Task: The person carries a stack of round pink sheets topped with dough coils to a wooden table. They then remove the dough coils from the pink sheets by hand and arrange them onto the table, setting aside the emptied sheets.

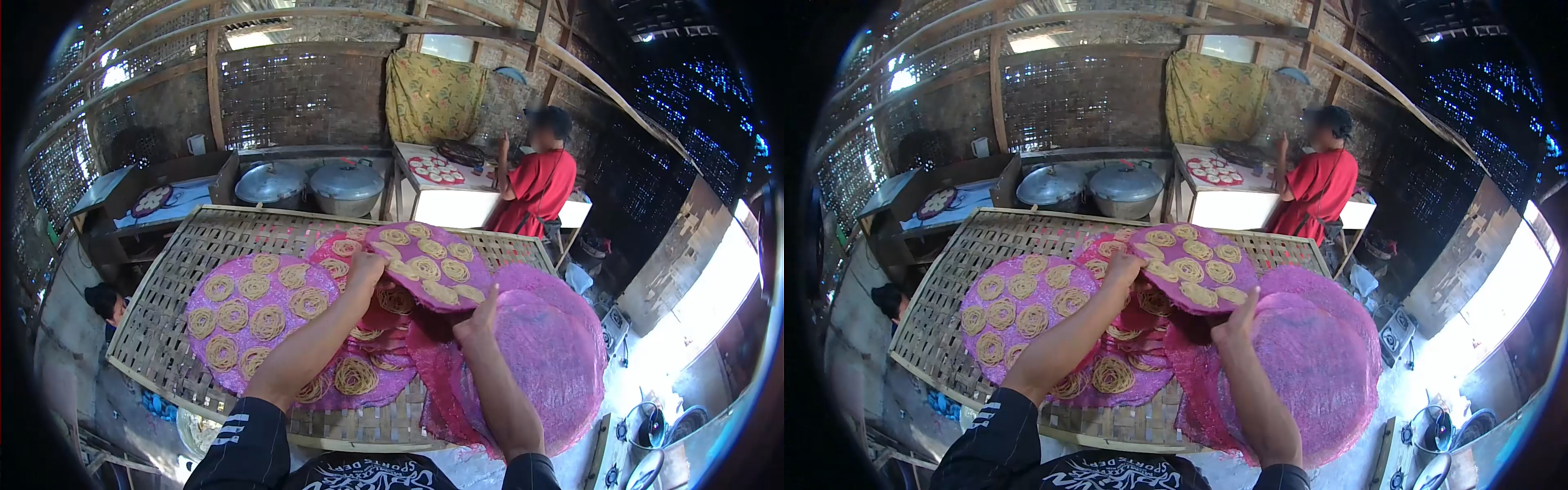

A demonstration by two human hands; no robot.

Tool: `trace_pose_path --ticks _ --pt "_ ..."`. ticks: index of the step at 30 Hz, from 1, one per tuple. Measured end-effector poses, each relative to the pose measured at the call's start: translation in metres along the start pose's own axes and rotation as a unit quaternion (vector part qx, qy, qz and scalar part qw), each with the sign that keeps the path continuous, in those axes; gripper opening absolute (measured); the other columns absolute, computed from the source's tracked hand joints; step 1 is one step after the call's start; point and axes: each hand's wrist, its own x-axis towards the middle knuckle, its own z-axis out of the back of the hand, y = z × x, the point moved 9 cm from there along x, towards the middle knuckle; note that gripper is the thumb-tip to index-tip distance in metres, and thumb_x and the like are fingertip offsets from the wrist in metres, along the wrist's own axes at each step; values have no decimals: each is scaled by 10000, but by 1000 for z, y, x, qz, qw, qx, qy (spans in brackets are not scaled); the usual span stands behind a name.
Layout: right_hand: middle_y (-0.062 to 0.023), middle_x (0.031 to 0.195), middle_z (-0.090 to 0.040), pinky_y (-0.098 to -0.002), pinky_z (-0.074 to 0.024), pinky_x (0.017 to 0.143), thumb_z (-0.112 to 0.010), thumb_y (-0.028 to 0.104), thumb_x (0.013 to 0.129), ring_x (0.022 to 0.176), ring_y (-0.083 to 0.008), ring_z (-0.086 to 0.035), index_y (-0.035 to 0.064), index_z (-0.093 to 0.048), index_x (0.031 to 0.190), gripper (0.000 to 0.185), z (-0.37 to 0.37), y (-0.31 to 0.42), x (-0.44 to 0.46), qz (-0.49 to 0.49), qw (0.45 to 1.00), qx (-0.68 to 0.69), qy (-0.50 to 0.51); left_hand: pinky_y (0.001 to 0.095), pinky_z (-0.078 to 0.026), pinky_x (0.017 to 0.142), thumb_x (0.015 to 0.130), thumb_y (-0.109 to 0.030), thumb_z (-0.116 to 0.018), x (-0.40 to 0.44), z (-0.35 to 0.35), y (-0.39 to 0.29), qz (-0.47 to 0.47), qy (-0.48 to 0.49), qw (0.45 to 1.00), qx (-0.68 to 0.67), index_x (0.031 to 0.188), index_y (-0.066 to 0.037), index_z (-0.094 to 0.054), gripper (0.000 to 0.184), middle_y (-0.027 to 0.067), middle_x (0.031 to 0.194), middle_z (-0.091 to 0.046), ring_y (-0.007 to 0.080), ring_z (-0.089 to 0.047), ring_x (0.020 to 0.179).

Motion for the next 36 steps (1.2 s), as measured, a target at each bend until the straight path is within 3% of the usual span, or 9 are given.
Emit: trace_pose_path --ticks 5,8,11,14,20,25,30,32,36 --pt "-155 1395 -527 -563 -408 1063 -387 453 988 1258 -394 -510 57 -450 1400 574 10 28 38 12 998 -59 8 383 -556 460 855 -322 -684 22 13 35 20 -2 1000 8 922 1 -669 330 108 822 -660 243 -663 679" --pt "-173 1347 -565 -561 -432 1045 -423 395 977 1198 -389 -562 52 -488 1363 521 27 34 75 7 1000 -26 8 425 -583 624 873 -426 -596 -1 25 7 58 -31 989 131 1046 75 -643 532 205 1010 -686 292 -702 844" --pt "-169 1332 -575 -553 -460 1023 -490 298 978 1160 -385 -589 62 -465 1384 470 55 35 132 -17 998 -56 13 454 -546 844 863 -460 -569 39 28 3 -32 -113 923 367 1106 58 -641 577 261 1145 -659 337 -669 1057" --pt "-181 1258 -615 -535 -502 978 -531 207 949 1120 -367 -616 60 -482 1361 441 36 48 131 -63 990 -108 60 481 -488 963 854 -416 -565 54 24 2 2 -112 915 387 1155 18 -640 534 257 1216 -634 367 -610 1170" --pt "-196 1162 -652 -478 -572 820 -628 173 858 942 -336 -681 7 -517 1317 501 81 67 178 -46 910 -408 -61 482 -514 928 845 -298 -587 63 26 6 49 -173 918 355 1187 -80 -648 411 202 1199 -658 382 -638 1108" --pt "-93 783 -648 -372 -520 583 -669 64 765 673 -206 -644 -82 -677 852 170 18 117 178 234 782 -577 -27 498 -525 889 838 -249 -579 49 19 -29 -95 -204 923 311 1036 -74 -705 293 219 1081 -685 393 -658 1033" --pt "-54 827 -670 -324 -489 633 -663 118 827 695 -153 -618 -59 -701 946 217 -116 115 95 231 817 -523 71 442 -519 810 807 -192 -577 32 43 -92 -286 -216 907 222 913 -3 -722 261 251 930 -690 366 -684 876" --pt "-57 882 -680 -314 -511 659 -648 112 872 717 -160 -633 -55 -683 1025 229 -153 99 73 193 866 -441 135 448 -521 752 791 -180 -553 1 85 -131 -269 -202 913 229 867 -5 -713 249 240 824 -682 365 -696 825" --pt "-84 956 -695 -304 -536 717 -635 114 898 775 -168 -653 -60 -657 1104 271 -208 34 22 115 909 -340 210 375 -483 687 836 -278 -636 -84 193 -170 -261 -257 912 186 928 6 -730 314 114 737 -679 200 -622 678"
